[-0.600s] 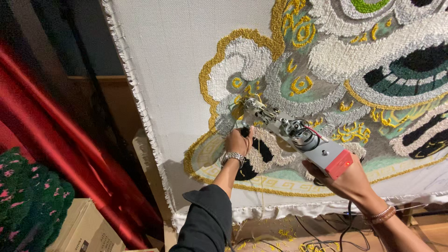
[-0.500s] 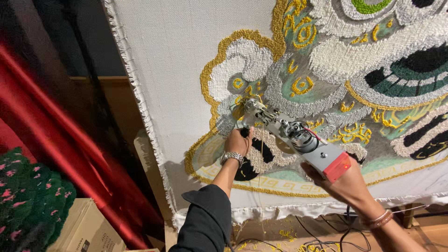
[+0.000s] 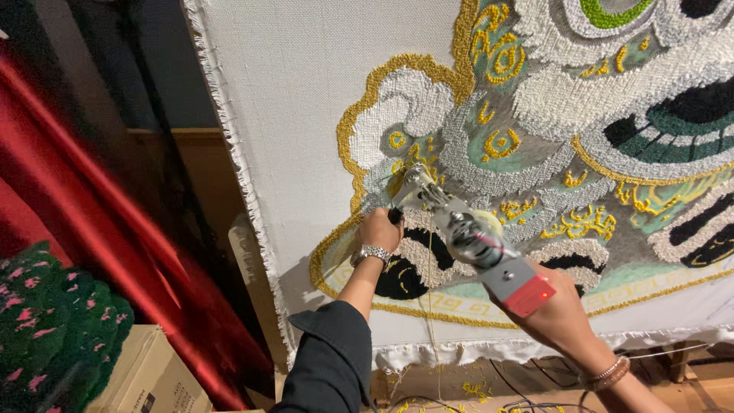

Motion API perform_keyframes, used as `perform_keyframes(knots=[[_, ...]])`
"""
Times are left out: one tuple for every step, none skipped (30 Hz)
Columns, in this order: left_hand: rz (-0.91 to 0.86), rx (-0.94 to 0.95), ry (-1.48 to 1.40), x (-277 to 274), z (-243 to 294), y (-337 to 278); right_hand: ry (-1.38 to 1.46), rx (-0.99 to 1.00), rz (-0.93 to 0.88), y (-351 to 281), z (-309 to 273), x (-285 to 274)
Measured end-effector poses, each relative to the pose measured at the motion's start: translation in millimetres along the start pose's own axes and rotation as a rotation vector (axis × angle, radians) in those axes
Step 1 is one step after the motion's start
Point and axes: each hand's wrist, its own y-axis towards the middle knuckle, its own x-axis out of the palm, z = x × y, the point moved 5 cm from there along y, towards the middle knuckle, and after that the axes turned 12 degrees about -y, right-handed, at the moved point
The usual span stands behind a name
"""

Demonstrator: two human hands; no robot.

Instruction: The person uses a handheld tufting gun to apply yellow yarn onto a large canvas, following a pre-drawn design. They guide the tool along the pattern while feeding yarn into the device.

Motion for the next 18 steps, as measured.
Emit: perform_keyframes(knots=[[-0.002,-0.008,-0.01,-5,5,-3,0.069,-0.01,0.024,1,-4,0],[-0.004,-0.016,-0.02,-9,9,-6,0.138,-0.02,0.049,2,-9,0],[-0.007,-0.025,-0.029,-13,13,-10,0.207,-0.028,0.072,2,-13,-1],[-0.019,-0.044,-0.041,-15,15,-12,0.191,0.009,0.053,3,-14,-1],[-0.03,-0.062,-0.053,-16,18,-14,0.174,0.046,0.035,4,-14,-2],[-0.042,-0.08,-0.066,-17,20,-16,0.157,0.084,0.017,4,-14,-1],[-0.041,-0.07,-0.06,-18,21,-17,0.159,0.043,0.042,4,-18,-3],[-0.04,-0.06,-0.054,-19,21,-17,0.162,0.001,0.067,3,-21,-4],[-0.036,-0.051,-0.048,-19,20,-16,0.165,-0.042,0.092,3,-24,-4],[-0.054,-0.063,-0.044,-17,19,-15,0.184,-0.006,0.072,3,-22,-3],[-0.071,-0.076,-0.038,-15,18,-14,0.205,0.029,0.051,3,-22,-1],[-0.088,-0.089,-0.032,-13,15,-13,0.225,0.065,0.03,3,-21,0],[-0.087,-0.081,-0.04,-13,14,-11,0.207,0.034,0.048,3,-23,0],[-0.085,-0.072,-0.047,-13,13,-11,0.189,0.004,0.065,3,-24,-2],[-0.086,-0.065,-0.054,-13,13,-11,0.17,-0.023,0.081,3,-26,-3],[-0.079,-0.058,-0.052,-13,13,-11,0.144,-0.004,0.072,2,-25,-2],[-0.069,-0.05,-0.051,-13,14,-10,0.119,0.014,0.063,3,-23,-1],[-0.059,-0.042,-0.05,-14,15,-9,0.093,0.032,0.055,3,-21,1]])
